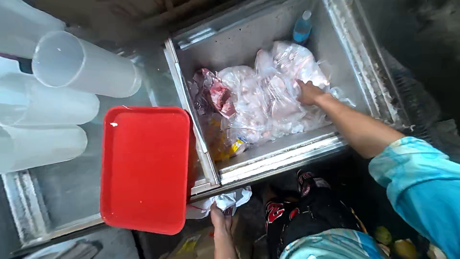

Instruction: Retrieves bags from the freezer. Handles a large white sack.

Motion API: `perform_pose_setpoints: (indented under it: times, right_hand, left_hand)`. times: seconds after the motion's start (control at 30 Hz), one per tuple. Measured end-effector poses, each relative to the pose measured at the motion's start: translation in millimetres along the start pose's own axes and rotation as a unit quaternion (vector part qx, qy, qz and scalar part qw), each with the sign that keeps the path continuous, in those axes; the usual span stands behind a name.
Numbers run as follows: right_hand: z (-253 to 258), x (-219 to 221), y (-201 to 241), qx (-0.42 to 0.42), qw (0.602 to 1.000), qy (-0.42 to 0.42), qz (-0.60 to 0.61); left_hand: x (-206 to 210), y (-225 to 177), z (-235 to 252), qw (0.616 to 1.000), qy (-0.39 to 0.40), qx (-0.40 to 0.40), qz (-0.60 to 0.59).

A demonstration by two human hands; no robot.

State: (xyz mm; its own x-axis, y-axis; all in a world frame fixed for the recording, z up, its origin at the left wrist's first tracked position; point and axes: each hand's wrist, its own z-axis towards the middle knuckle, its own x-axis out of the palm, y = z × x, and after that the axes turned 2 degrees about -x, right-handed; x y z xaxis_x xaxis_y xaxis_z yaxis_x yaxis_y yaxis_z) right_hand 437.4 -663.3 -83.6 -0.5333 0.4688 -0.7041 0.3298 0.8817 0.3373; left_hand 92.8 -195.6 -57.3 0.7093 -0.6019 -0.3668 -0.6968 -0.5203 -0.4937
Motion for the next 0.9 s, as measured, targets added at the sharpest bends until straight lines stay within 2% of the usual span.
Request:
perform_pose_setpoints:
  times: [0.1, 0.2, 0.23, 0.3, 0.37, 0.4, 0.47, 0.5, 0.57, 0.63, 0.67, 0.8, 0.9]
  right_hand:
    - [31.3, 62.2, 10.5, -0.065, 0.993, 0.088, 0.032]
    - [10.8, 163.4, 34.0, -0.177, 0.949, 0.256, 0.041]
    - [-5.8, 179.8, 47.1, -0.21, 0.92, 0.33, 0.03]
    - [-33.5, 169.5, 75.5, -0.247, 0.881, 0.402, -0.029]
    - [-35.5, 137.5, 88.4, -0.261, 0.883, 0.385, -0.06]
    - [-30.9, 118.9, 87.4, -0.266, 0.897, 0.347, -0.066]
    - [-6.7, 85.9, 70.3, -0.278, 0.935, 0.21, -0.069]
    - [11.5, 73.0, 55.1, -0.267, 0.951, 0.14, -0.069]
    - [42.3, 39.3, 25.6, -0.184, 0.977, 0.088, -0.065]
    - [50.5, 24.8, 3.8, -0.079, 0.989, 0.112, -0.053]
    - [44.9, 31.0, -3.0, -0.053, 0.989, 0.132, -0.048]
    - [22.2, 80.9, -3.8, -0.051, 0.981, 0.147, -0.112]
    - [39.6, 80.9, -22.7, -0.061, 0.98, 0.158, -0.108]
  left_hand:
    - [21.6, 15.1, -18.0, 0.998, -0.036, 0.022, -0.051]
    - [25.8, 25.1, -39.4, 0.994, -0.103, 0.031, -0.029]
    - [25.6, 25.6, -47.9, 0.991, -0.13, 0.024, -0.02]
    - [18.9, 27.1, -62.8, 0.99, -0.142, 0.001, -0.01]
    - [12.6, 35.8, -72.6, 0.988, -0.151, -0.012, -0.004]
    - [10.0, 39.6, -77.3, 0.988, -0.155, -0.02, -0.005]
    - [6.9, 46.3, -83.8, 0.988, -0.151, -0.03, -0.014]
    - [6.0, 50.7, -86.7, 0.988, -0.149, -0.034, -0.019]
    - [7.3, 59.4, -94.0, 0.988, -0.143, -0.046, -0.027]
    - [10.2, 68.6, -99.8, 0.987, -0.145, -0.062, -0.029]
    - [12.5, 72.9, -101.1, 0.987, -0.141, -0.07, -0.027]
    - [21.9, 84.8, -101.4, 0.988, -0.121, -0.093, -0.01]
    - [26.5, 81.1, -104.0, 0.993, -0.098, -0.073, 0.005]
